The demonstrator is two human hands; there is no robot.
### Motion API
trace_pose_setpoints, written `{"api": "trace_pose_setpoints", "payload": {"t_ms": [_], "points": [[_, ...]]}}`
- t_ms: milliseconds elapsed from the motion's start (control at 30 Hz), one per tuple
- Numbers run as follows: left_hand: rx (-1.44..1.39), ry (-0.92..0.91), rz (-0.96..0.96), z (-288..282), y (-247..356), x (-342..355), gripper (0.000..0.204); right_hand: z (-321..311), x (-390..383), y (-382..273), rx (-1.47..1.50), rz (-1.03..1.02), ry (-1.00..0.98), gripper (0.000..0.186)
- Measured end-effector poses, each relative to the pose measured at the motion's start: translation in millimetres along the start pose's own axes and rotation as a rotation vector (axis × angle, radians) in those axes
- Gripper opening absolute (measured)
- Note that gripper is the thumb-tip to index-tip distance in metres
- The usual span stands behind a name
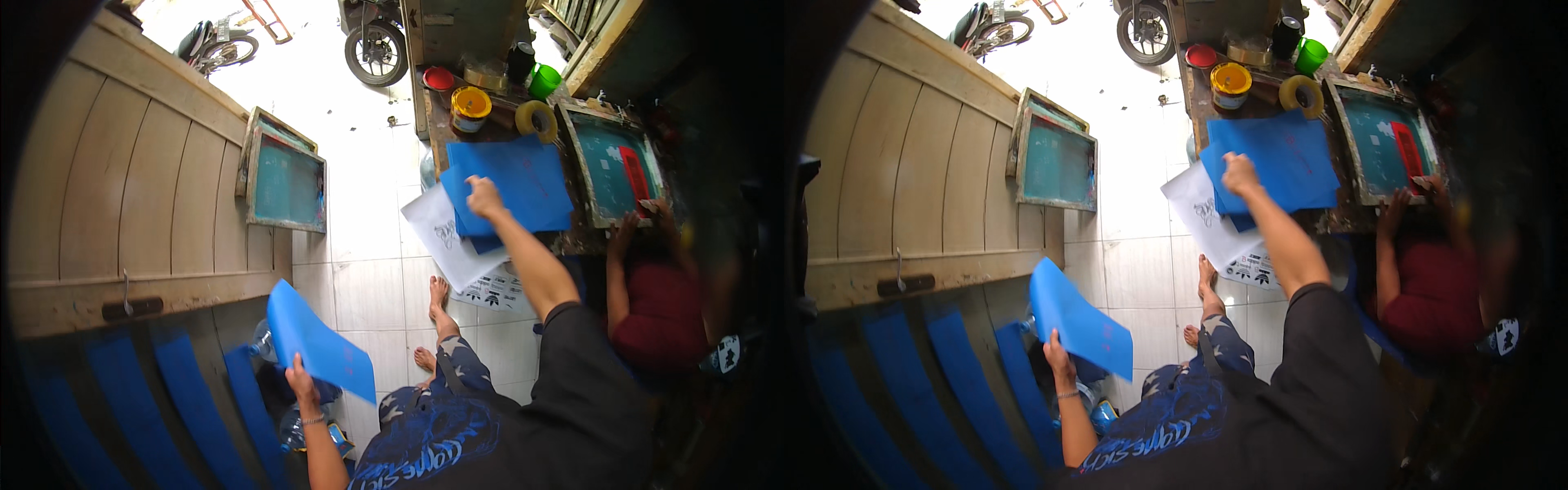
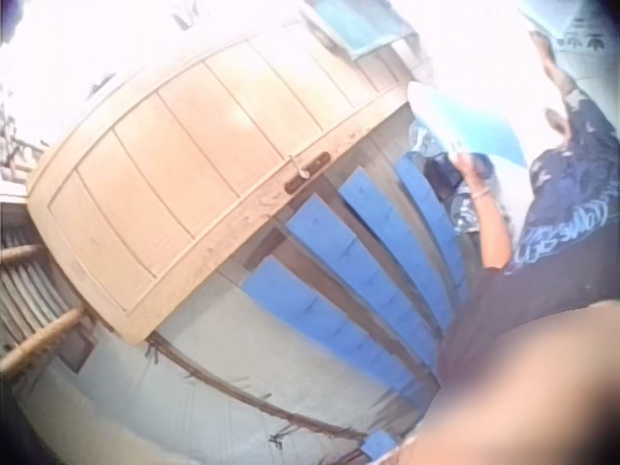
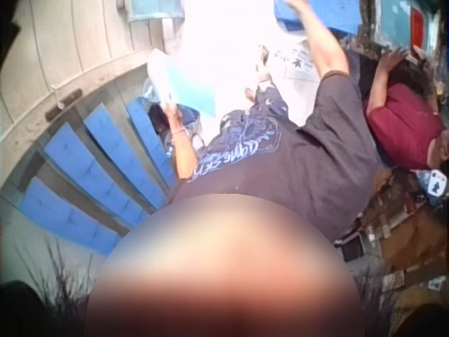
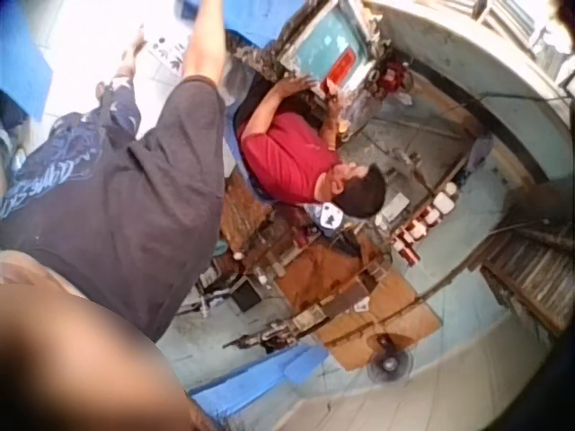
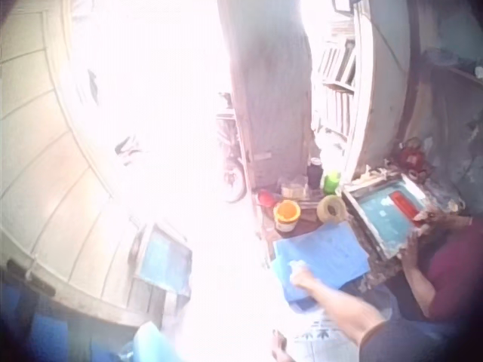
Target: The person repeatedly picks up blue sheets, lifts them to inspect the printed side, and places them on a table. Another person is seen working at a screen printing station nearby. The task involves handling printed sheets in a repetitive loop.
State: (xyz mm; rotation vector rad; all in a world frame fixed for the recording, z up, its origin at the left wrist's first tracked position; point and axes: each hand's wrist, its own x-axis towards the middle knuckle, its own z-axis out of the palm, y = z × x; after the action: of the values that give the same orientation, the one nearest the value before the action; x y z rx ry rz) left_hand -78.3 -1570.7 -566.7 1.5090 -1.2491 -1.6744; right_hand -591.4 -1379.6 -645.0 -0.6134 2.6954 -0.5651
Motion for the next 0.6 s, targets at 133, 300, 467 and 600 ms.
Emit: {"api": "trace_pose_setpoints", "payload": {"t_ms": [133,300,467,600], "points": [[0.0,-0.009,-0.179,13.6,35.0,2.9,0.026,-17.1,89.4,70.8,-0.285,-0.014,-0.049,0.056],[-0.05,0.046,-0.288,40.0,66.5,3.4,0.027,-31.3,120.9,87.5,-0.378,-0.212,-0.24,0.047],[-0.073,-0.081,-0.337,63.7,86.7,27.7,0.024,-41.6,121.4,88.4,-0.543,-0.354,-0.314,0.035],[-0.116,-0.195,-0.28,78.1,111.7,37.9,0.021,-69.1,96.5,87.8,-0.425,-0.325,-0.538,0.037]]}}
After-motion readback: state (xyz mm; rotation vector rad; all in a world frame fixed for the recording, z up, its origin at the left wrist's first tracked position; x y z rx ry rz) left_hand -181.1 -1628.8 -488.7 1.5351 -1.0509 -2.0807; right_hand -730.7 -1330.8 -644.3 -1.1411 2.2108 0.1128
